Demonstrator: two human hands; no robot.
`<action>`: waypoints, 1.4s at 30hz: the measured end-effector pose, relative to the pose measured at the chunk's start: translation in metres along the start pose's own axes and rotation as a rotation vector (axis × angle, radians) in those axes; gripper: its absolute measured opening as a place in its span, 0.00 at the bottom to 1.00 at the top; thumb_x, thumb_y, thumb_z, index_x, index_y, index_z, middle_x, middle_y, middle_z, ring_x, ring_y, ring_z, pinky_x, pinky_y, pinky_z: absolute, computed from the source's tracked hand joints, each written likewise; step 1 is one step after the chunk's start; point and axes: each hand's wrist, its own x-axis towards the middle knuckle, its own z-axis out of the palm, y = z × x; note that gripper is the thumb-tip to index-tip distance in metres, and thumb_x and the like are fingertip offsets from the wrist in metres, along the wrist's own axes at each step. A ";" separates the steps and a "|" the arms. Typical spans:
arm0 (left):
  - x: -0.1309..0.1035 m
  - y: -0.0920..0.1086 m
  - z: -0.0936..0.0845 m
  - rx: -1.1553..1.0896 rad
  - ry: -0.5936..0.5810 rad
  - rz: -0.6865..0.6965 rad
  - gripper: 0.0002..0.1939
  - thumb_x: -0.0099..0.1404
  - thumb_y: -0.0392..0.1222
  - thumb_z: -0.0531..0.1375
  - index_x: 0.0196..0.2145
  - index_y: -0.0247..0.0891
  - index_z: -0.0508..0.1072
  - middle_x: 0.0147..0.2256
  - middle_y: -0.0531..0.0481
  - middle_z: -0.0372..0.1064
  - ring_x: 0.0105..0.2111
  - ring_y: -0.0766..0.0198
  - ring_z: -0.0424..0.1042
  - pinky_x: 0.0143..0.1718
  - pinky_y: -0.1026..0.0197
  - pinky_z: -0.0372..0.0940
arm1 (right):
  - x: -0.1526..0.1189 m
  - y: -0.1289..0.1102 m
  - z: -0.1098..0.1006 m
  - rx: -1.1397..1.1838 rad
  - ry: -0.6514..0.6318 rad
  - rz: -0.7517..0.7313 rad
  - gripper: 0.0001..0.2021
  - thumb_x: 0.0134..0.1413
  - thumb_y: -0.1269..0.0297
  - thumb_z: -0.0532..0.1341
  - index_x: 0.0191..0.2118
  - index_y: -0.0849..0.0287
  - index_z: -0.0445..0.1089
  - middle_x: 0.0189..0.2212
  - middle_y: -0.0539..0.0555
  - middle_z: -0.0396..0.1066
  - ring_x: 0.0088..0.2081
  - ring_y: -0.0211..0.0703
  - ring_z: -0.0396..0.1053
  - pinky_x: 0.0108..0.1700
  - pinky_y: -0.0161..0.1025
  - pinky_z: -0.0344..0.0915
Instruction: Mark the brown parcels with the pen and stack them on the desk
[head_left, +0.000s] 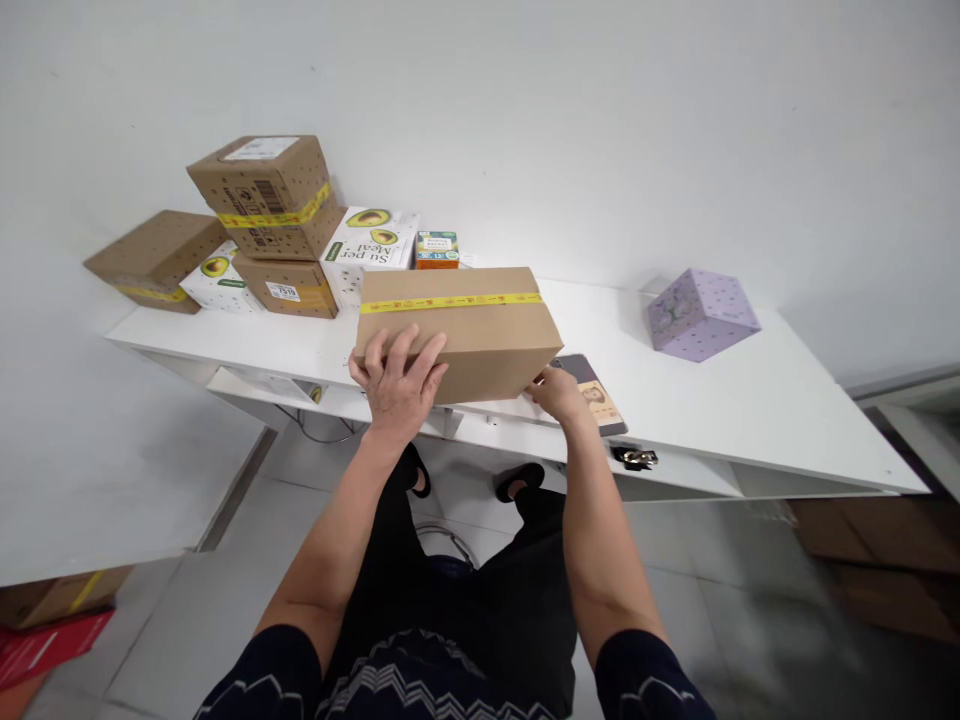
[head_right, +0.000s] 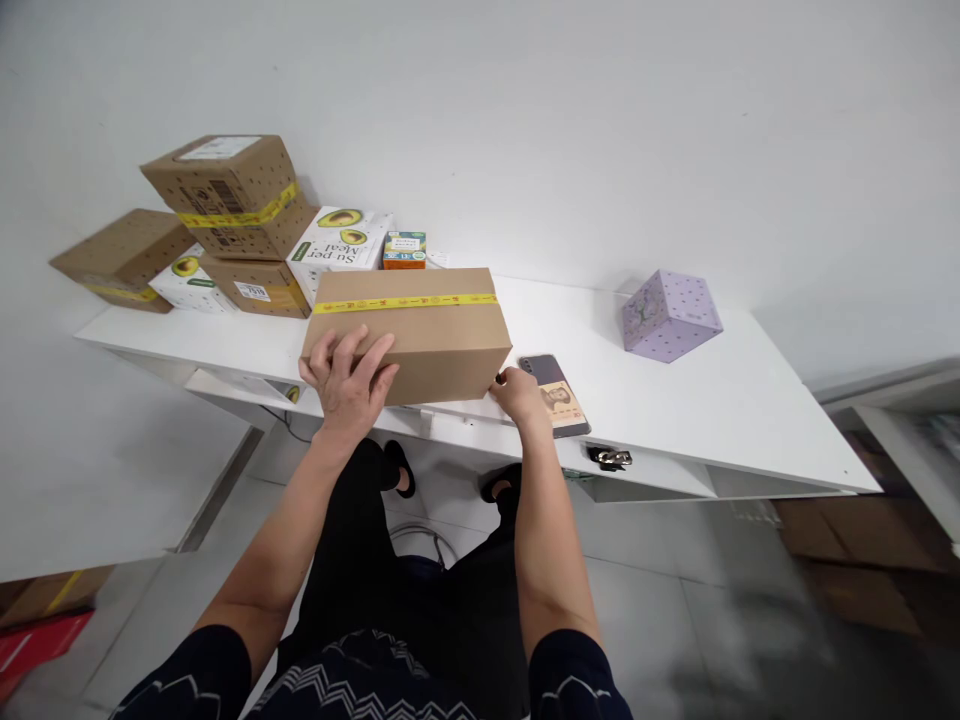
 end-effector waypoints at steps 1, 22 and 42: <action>0.000 0.000 0.000 0.001 0.001 -0.002 0.19 0.68 0.57 0.56 0.53 0.54 0.76 0.57 0.45 0.70 0.61 0.44 0.58 0.62 0.39 0.36 | 0.002 -0.001 0.006 -0.012 0.013 -0.002 0.06 0.52 0.67 0.62 0.35 0.62 0.75 0.34 0.61 0.79 0.37 0.47 0.74 0.35 0.35 0.61; 0.001 0.001 0.000 -0.017 -0.018 -0.028 0.22 0.68 0.60 0.55 0.53 0.52 0.76 0.58 0.44 0.68 0.62 0.43 0.56 0.62 0.38 0.38 | -0.030 0.074 0.008 -0.103 0.245 0.187 0.35 0.57 0.48 0.58 0.66 0.62 0.59 0.60 0.70 0.62 0.58 0.67 0.57 0.56 0.57 0.57; 0.000 0.002 -0.001 0.023 0.034 0.008 0.21 0.68 0.58 0.56 0.53 0.52 0.76 0.57 0.44 0.70 0.60 0.43 0.58 0.61 0.39 0.40 | -0.165 -0.014 0.005 2.058 -0.194 -0.037 0.28 0.54 0.42 0.56 0.55 0.53 0.69 0.47 0.59 0.76 0.40 0.52 0.75 0.41 0.55 0.73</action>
